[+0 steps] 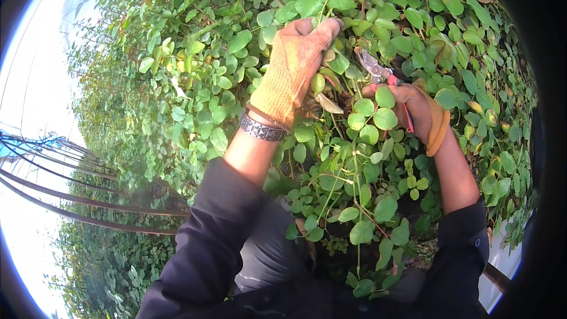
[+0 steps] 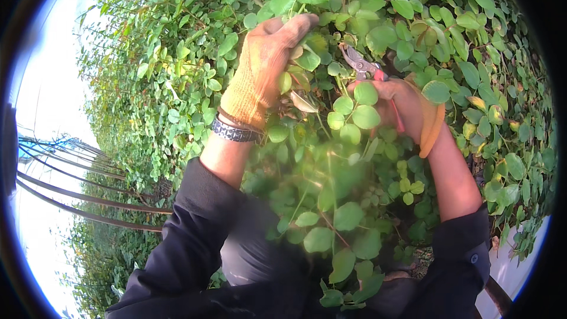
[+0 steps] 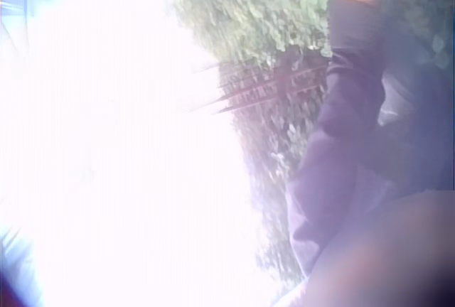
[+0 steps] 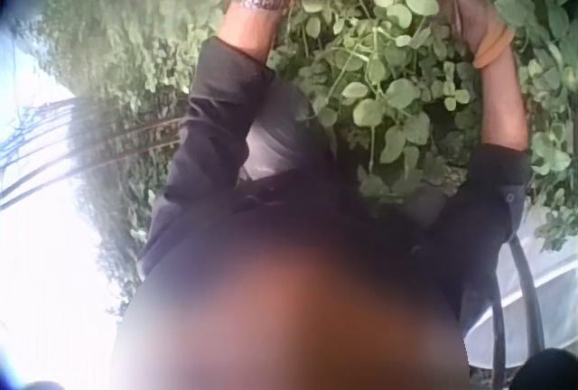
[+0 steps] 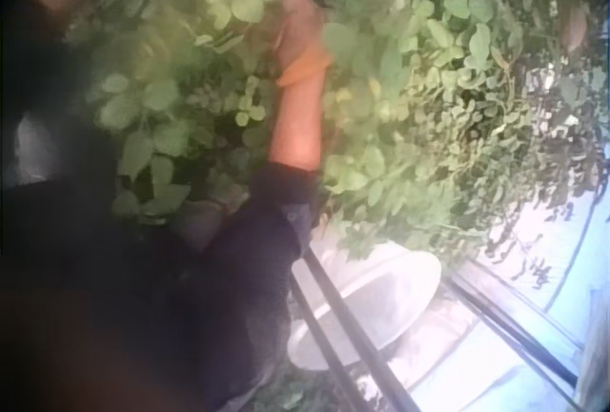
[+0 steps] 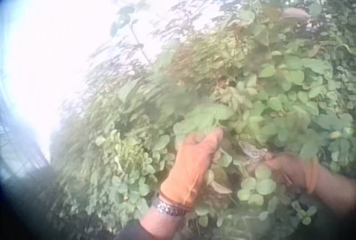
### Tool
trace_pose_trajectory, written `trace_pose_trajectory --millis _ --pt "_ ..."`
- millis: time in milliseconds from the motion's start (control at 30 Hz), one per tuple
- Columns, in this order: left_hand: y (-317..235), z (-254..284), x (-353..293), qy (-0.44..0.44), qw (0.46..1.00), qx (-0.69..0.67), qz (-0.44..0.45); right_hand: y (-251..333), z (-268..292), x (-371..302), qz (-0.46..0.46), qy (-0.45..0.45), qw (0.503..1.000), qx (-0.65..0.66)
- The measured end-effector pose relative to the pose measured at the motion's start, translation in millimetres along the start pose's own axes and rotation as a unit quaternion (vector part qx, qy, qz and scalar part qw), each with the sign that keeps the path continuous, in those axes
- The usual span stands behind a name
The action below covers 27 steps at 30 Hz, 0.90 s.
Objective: The person puts on a single orange glove, then uses pruning shears to cut leafy stems from a dense vine and places the cuttings into a white bucket. The person continues harvesting by hand and with shears, accumulating cuttings in the bucket.
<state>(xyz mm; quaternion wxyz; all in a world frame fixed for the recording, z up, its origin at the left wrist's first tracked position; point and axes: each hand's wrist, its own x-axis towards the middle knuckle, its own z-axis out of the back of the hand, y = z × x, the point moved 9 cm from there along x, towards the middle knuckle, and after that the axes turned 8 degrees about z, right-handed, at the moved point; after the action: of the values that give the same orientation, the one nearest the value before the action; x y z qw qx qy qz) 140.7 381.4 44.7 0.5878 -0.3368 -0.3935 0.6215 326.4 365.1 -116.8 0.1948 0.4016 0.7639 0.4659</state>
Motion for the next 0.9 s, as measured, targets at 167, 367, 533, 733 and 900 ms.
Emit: trace_pose_trajectory --millis 167,367,533,733,900 --pt "37.0 -21.8 2.4 0.051 0.983 -0.178 0.010 55.2 10.1 -4.2 0.133 -0.012 0.990 0.043" --pt "63.2 -10.8 -3.9 0.036 0.982 -0.179 0.053 36.1 36.2 -2.4 0.047 -0.097 0.994 -0.028" --pt "43.2 -17.0 -8.1 0.053 0.995 -0.088 -0.002 -9.8 48.6 -1.1 -0.085 -0.032 0.986 -0.141" --pt "28.9 -83.7 -35.0 0.056 0.921 0.279 -0.265 1.8 51.7 -11.8 -0.047 -0.104 0.989 -0.091" --pt "67.1 -114.8 -20.1 0.078 0.836 0.527 -0.130 19.5 36.9 -15.5 -0.046 -0.115 0.985 -0.117"
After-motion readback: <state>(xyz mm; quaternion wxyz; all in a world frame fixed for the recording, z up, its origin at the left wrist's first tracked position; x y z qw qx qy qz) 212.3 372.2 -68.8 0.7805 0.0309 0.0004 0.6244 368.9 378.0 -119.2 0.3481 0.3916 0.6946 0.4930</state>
